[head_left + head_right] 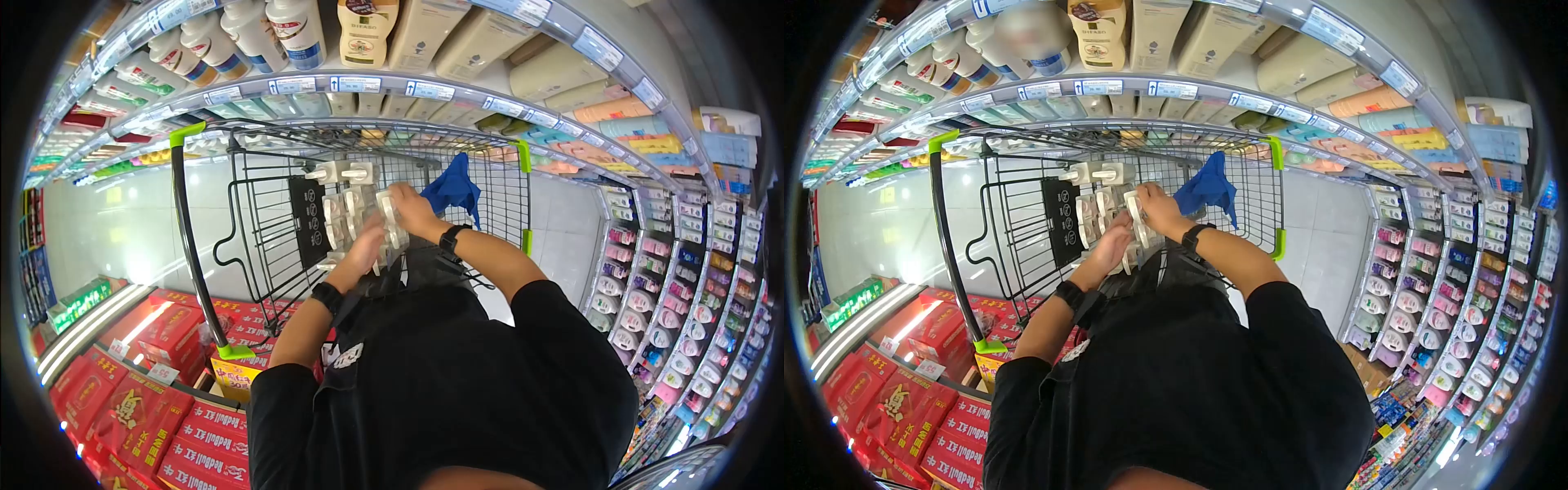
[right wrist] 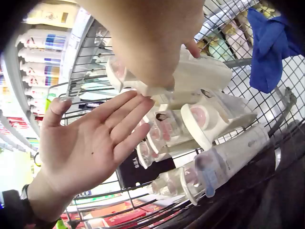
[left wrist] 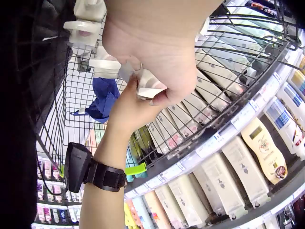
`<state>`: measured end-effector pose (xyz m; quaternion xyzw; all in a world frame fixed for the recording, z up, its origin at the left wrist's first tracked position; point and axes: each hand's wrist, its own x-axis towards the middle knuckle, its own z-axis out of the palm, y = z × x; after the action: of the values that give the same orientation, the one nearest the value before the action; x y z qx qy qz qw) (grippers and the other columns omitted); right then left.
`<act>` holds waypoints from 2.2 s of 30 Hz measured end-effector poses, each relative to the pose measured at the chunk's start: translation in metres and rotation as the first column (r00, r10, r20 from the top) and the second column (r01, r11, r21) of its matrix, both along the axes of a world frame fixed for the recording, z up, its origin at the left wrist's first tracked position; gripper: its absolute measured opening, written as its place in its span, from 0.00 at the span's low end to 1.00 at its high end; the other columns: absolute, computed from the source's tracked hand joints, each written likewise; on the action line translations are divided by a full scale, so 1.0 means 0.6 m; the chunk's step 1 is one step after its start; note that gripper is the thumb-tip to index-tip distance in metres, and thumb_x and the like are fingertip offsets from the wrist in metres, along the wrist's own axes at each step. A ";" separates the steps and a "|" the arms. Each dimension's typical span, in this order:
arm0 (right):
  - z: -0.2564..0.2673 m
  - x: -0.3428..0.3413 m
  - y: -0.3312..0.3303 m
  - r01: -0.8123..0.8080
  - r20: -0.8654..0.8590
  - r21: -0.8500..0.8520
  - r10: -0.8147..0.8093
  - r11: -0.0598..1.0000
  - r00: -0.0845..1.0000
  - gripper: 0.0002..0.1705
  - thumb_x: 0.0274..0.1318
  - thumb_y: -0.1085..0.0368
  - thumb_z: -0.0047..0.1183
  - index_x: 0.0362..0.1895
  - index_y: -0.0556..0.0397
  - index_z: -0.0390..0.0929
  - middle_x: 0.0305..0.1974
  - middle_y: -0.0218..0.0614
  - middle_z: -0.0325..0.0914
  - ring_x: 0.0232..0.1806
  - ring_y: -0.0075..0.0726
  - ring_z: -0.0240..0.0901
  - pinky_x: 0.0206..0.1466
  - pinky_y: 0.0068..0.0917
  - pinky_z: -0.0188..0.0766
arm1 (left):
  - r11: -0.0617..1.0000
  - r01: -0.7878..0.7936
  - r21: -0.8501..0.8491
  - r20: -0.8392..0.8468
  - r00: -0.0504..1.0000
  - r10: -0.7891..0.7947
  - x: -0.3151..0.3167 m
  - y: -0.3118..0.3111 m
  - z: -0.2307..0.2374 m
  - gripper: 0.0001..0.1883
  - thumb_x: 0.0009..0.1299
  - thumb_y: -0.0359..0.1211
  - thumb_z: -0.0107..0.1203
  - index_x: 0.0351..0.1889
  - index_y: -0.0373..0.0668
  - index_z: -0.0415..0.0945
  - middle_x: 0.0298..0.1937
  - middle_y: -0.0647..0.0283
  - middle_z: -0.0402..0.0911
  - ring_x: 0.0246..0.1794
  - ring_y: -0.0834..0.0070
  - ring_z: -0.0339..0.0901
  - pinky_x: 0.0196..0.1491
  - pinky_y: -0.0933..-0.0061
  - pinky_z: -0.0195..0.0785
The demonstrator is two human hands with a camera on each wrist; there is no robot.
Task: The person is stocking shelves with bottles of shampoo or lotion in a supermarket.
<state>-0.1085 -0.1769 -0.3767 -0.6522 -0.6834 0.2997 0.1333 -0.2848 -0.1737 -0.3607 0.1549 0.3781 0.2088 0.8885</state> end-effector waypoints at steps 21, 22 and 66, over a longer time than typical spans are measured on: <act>-0.094 -0.009 0.011 0.009 -0.058 -0.171 -0.019 0.985 0.998 0.37 0.35 0.68 0.61 0.54 0.53 0.60 0.52 0.49 0.67 0.53 0.56 0.66 0.50 0.41 0.68 | 0.968 -0.141 -0.209 -0.136 0.984 0.114 0.003 -0.006 -0.113 0.24 0.61 0.33 0.51 0.58 0.48 0.65 0.54 0.68 0.71 0.56 0.74 0.65 0.60 0.70 0.52; -0.095 -0.008 0.012 0.009 -0.060 -0.185 -0.020 0.983 0.998 0.37 0.35 0.67 0.62 0.54 0.53 0.61 0.51 0.49 0.68 0.53 0.56 0.66 0.51 0.41 0.68 | 0.969 -0.131 -0.208 -0.135 0.985 0.104 0.004 -0.003 -0.106 0.25 0.61 0.33 0.51 0.58 0.48 0.65 0.54 0.68 0.71 0.56 0.73 0.64 0.60 0.70 0.51; 0.080 0.512 -0.213 -0.565 0.225 0.257 0.520 0.784 0.824 0.17 0.44 0.51 0.55 0.25 0.53 0.78 0.30 0.34 0.73 0.49 0.41 0.65 0.70 0.45 0.45 | 0.590 0.692 0.416 -0.822 0.563 -0.080 0.354 -0.180 -0.093 0.18 0.62 0.41 0.53 0.44 0.38 0.76 0.44 0.51 0.79 0.43 0.64 0.77 0.46 0.64 0.69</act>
<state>0.1988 -0.3049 -0.3286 -0.4175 -0.8884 0.1661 0.0940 -0.0722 -0.2820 -0.4164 0.6383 0.5392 0.0341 0.5482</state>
